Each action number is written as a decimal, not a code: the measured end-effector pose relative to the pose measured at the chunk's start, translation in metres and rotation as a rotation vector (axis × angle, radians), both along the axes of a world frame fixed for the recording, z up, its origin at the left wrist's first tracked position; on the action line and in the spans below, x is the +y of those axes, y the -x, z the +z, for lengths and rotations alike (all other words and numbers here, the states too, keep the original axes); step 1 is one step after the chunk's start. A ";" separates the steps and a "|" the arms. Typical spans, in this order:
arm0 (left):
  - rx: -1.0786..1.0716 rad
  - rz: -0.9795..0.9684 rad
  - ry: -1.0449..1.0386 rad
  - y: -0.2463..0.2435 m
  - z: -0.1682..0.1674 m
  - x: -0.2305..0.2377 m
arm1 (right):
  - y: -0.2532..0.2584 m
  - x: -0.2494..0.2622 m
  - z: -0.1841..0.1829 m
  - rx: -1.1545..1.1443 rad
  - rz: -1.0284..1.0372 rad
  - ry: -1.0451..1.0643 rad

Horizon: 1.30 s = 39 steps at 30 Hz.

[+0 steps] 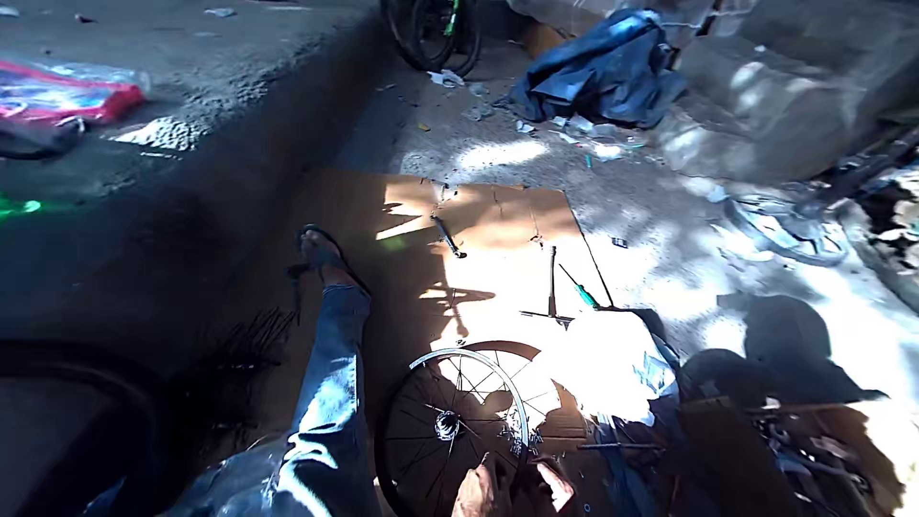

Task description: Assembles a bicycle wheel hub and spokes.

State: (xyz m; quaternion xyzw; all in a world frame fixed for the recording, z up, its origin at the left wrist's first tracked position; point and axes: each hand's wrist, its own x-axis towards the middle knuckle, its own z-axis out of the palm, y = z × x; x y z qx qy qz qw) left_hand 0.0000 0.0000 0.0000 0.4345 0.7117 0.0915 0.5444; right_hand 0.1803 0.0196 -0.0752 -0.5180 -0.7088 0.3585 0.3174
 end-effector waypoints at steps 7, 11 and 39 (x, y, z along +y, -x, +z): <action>-0.185 0.131 0.013 -0.022 -0.012 0.011 | -0.017 0.018 -0.007 -0.133 0.110 -0.187; -0.214 0.113 -0.041 -0.024 0.000 0.006 | -0.007 0.016 0.010 -0.079 0.016 -0.094; 0.017 0.158 -0.186 -0.045 0.009 -0.020 | -0.006 0.018 0.026 -0.022 0.092 -0.067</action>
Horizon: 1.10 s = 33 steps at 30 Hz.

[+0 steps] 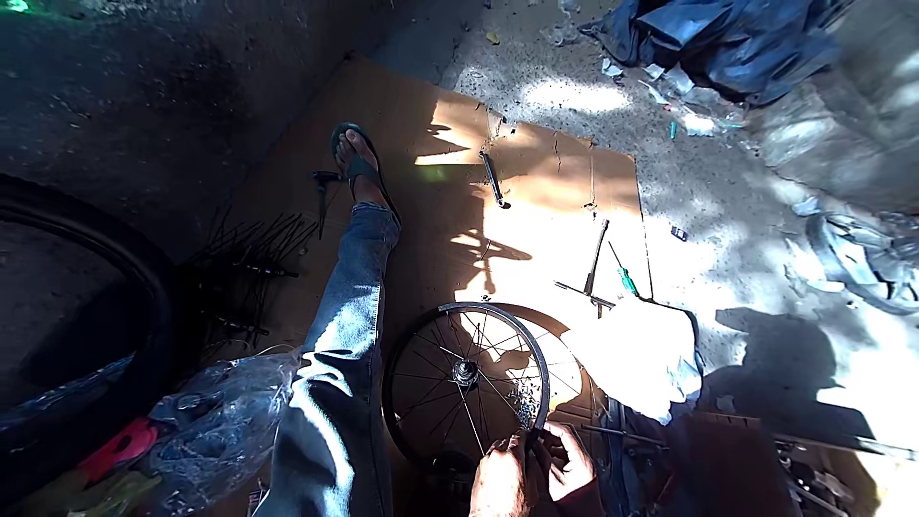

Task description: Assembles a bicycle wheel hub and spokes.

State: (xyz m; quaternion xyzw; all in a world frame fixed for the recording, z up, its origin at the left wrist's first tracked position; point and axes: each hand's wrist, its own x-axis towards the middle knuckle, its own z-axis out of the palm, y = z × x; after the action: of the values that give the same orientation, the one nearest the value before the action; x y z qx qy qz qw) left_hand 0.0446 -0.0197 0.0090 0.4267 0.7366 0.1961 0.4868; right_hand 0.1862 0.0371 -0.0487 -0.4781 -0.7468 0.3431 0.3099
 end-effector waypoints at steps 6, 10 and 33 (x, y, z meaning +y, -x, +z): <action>-0.006 0.002 -0.006 0.001 0.002 -0.002 | 0.000 -0.001 -0.004 -0.045 -0.006 -0.042; -0.015 0.033 -0.039 -0.001 0.000 -0.005 | 0.002 -0.004 -0.002 0.016 -0.015 0.002; 0.025 0.060 -0.175 -0.005 -0.014 -0.015 | -0.001 -0.009 -0.013 0.003 -0.029 -0.019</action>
State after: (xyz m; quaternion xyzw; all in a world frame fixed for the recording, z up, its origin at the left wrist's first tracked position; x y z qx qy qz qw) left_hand 0.0498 -0.0348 -0.0049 0.4475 0.7352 0.2688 0.4324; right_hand 0.1874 0.0282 -0.0619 -0.4854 -0.7425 0.3323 0.3204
